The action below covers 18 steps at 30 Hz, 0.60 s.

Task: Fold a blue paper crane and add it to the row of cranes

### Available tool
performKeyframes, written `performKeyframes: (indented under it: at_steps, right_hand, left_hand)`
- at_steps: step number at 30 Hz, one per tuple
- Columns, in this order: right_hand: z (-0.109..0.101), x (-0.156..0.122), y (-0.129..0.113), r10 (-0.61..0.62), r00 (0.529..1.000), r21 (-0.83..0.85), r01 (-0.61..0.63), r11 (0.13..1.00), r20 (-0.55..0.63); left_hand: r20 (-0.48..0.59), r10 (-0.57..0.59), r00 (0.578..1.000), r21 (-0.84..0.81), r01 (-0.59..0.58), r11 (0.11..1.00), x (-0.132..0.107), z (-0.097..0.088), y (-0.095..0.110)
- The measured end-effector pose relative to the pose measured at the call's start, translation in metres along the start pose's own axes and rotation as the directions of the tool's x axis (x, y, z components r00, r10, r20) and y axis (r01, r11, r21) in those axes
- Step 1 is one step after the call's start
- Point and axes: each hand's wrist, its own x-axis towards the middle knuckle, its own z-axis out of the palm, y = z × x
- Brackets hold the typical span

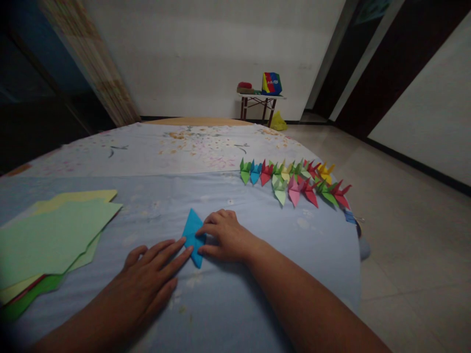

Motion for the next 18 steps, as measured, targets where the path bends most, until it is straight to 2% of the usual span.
performKeyframes:
  at_steps: [18]
  right_hand:
    - [0.000,-0.001,-0.002,-0.005,1.000,-0.032,0.005,0.999,-0.001]
  left_hand:
    - [-0.039,-0.065,0.997,0.038,0.066,0.997,0.004,0.001,0.013]
